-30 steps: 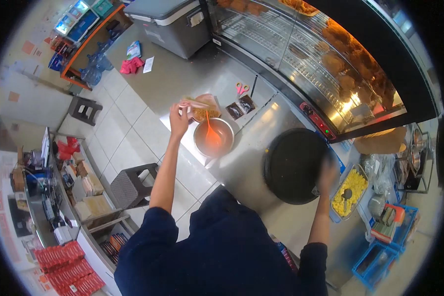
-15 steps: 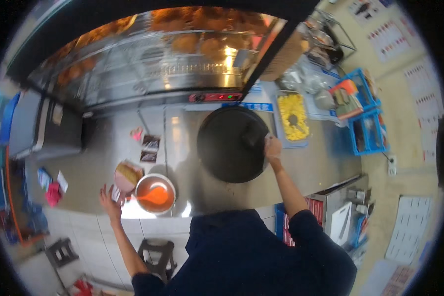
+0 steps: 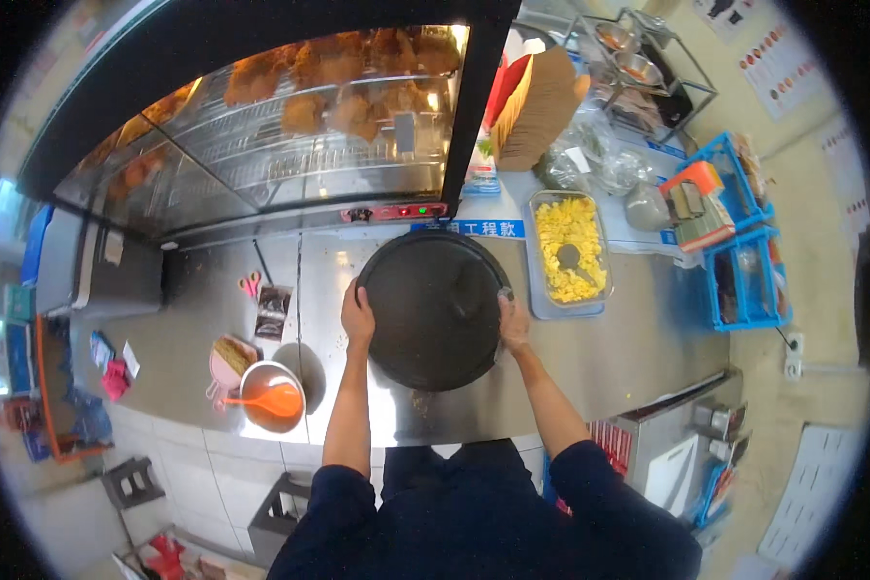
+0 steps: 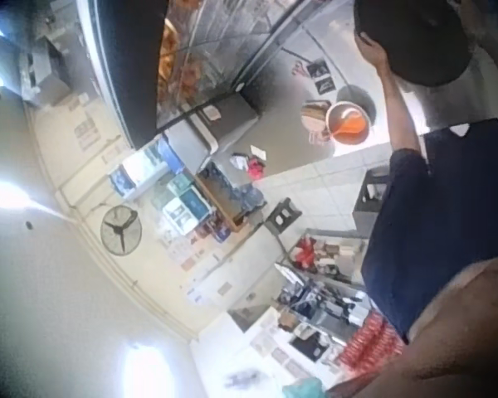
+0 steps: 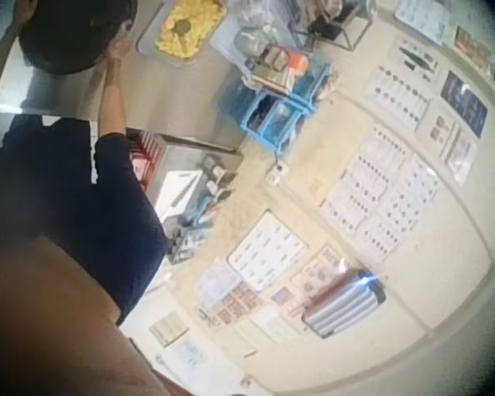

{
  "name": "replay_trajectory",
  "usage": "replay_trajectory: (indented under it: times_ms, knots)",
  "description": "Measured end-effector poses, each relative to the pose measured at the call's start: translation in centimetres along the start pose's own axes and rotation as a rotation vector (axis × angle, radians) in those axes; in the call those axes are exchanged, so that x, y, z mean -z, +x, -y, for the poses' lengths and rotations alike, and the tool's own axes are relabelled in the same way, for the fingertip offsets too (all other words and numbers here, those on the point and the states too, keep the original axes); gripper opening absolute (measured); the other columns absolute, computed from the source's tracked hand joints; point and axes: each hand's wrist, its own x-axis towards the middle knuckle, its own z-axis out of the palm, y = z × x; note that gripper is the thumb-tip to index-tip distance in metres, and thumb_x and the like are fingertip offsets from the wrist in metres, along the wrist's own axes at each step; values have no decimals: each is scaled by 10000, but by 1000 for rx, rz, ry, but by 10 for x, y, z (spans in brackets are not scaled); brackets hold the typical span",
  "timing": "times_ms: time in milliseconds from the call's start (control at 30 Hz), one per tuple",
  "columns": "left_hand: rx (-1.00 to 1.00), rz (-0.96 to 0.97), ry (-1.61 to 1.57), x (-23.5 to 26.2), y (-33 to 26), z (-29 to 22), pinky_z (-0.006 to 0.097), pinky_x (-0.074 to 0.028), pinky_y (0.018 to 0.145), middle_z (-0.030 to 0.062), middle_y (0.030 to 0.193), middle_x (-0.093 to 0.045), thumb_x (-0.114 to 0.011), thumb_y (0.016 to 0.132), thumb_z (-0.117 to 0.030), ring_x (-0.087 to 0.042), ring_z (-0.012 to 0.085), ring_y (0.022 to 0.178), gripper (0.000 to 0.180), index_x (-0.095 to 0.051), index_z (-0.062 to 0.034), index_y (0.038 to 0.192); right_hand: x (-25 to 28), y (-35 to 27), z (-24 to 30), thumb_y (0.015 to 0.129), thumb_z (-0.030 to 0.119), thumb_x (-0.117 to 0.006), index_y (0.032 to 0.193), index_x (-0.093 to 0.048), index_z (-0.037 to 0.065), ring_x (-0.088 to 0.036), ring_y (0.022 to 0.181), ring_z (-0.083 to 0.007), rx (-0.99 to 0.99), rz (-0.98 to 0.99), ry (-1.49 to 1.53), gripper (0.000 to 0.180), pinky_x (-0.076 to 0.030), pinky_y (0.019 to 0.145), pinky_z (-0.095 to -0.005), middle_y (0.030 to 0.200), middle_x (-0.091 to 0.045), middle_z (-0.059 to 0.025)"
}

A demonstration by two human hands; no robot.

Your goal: The person clears food debris from a large flat griddle into a pink scoop by hand and then wipes the surrounding stainless steel counter with a pink cloth.

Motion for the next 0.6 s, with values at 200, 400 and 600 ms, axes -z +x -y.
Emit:
replay_trajectory:
  times_ms: [200,400,600]
  knots:
    - [53,94,-116,-14,-37,-13,365,-401,1037,188,1305,-587,-472,1016,-279,-543,313,1232,422,-530,-4,1331,22,-22,-50,957,569,-442,1334,-513,-9,-594,1011,-485,32,-135,16,694,-453,905,-521,1148,-616,-308]
    - [140,368,-332,-37,-105,-34,349,-325,1106,176,1407,-505,-466,1016,-201,-454,281,1325,450,-437,4,1415,84,-66,-94,958,549,-475,1288,-543,-27,-585,1062,-476,-40,-237,4,667,-449,928,-514,1140,-612,-320]
    - [-14,409,-345,-87,-191,-67,353,-244,1152,185,1506,-374,-411,1042,-224,-335,294,1404,495,-331,12,1470,160,-61,-154,948,533,-511,1209,-589,-40,-593,1041,-464,-75,-229,-159,634,-472,891,-488,1105,-630,-302]
